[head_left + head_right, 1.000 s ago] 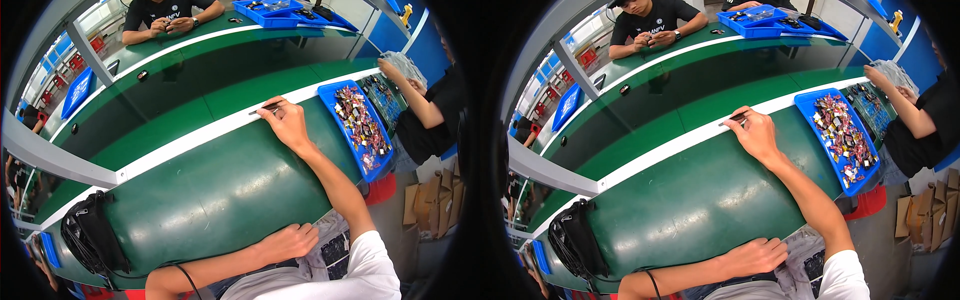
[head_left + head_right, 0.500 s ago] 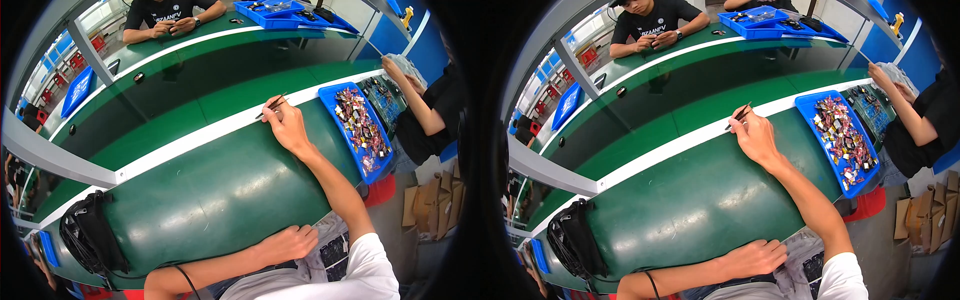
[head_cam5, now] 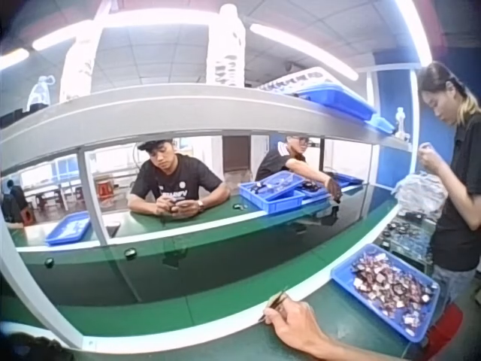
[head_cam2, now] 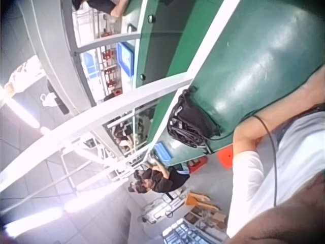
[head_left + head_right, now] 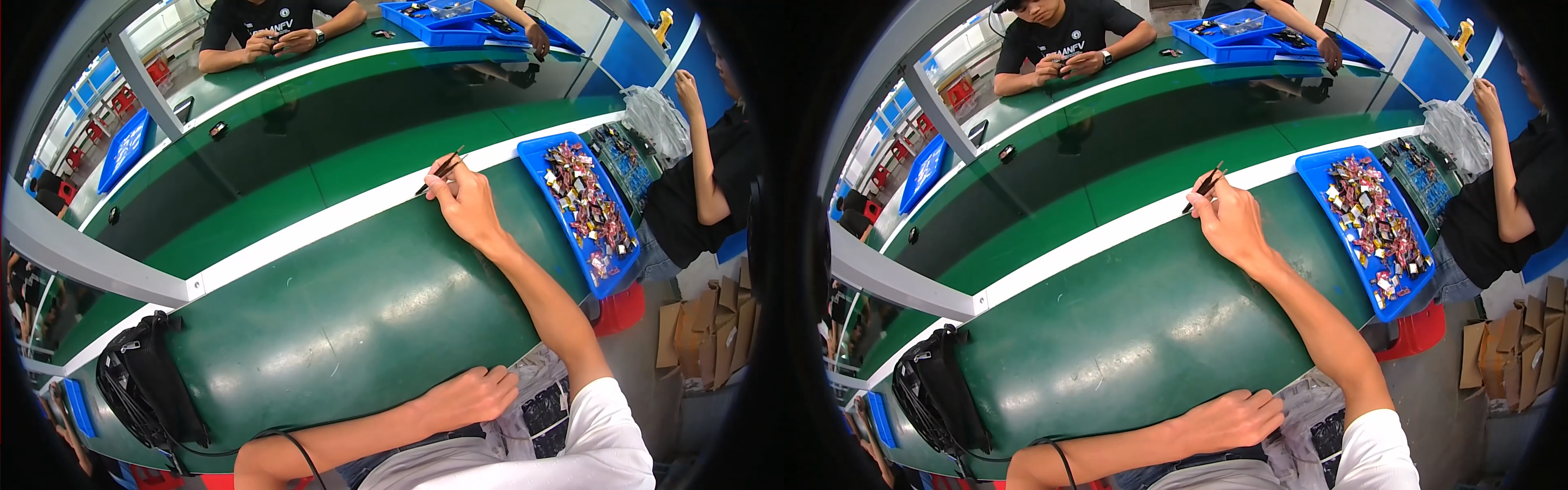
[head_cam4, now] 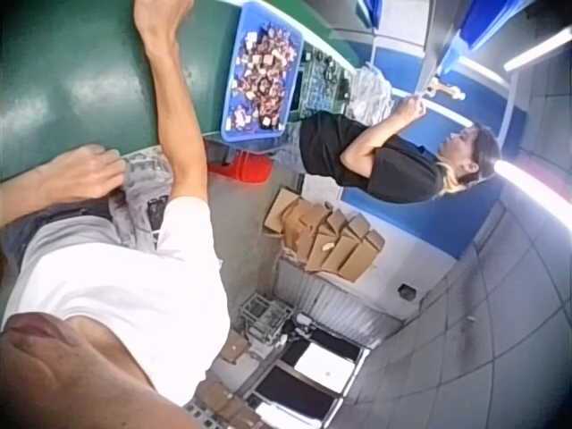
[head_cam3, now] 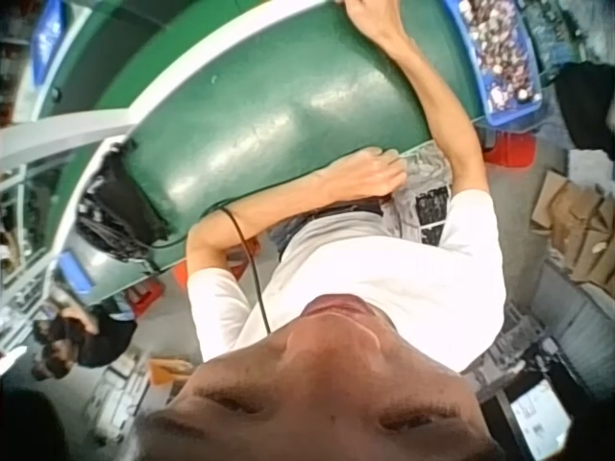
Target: Manipulating and assembling small electronic parts and batteries with a handheld tool on a factory assembly line.
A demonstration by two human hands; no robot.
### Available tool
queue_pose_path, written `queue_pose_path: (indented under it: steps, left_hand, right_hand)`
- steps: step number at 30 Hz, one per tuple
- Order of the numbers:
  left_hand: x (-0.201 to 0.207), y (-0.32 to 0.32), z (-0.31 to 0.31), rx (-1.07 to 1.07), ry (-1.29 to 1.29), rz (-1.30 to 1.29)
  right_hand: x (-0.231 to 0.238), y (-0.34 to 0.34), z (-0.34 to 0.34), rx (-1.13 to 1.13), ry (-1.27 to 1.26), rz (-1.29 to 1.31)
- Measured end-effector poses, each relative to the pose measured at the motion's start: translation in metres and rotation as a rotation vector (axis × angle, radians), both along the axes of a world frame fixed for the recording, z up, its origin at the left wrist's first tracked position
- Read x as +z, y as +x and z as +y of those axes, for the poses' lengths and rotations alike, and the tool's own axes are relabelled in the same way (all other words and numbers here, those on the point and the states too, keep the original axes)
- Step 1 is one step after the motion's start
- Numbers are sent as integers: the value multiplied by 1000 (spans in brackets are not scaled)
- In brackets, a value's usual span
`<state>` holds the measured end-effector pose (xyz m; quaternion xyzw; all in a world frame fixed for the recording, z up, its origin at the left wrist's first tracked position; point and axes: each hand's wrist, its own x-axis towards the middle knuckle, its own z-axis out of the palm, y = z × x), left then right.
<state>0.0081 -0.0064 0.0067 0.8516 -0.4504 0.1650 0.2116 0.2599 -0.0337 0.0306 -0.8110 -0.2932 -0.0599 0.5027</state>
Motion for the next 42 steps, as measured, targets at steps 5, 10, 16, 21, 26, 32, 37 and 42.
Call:
queue_pose_path:
  steps: [5, 10, 16, 21, 26, 32, 37, 42]
  left_hand:
    - [1, 0, 0, 5, -3, 5]
    - [3, 0, 0, -3, -13, 9]
    - [2, 0, 1, 7, 9, 3]
    - [1, 1, -2, 9, 2, -4]
    - [0, 0, 0, 8, -8, -5]
    - [0, -2, 0, 19, -13, 1]
    - [-1, -3, -2, 38, -23, -24]
    - [-2, -1, -7, 58, -34, -53]
  right_hand:
    - [-2, 1, 1, 26, 27, 0]
    - [1, -2, 0, -6, -16, -47]
    - [19, -14, 2, -38, -241, -61]
    - [6, -4, -1, -16, -68, 15]
    - [9, -5, 2, 37, 33, 155]
    - [-3, -6, 6, 23, 11, 45]
    - [16, -17, 7, 0, 2, 51]
    - [10, -9, -1, 30, 49, 34]
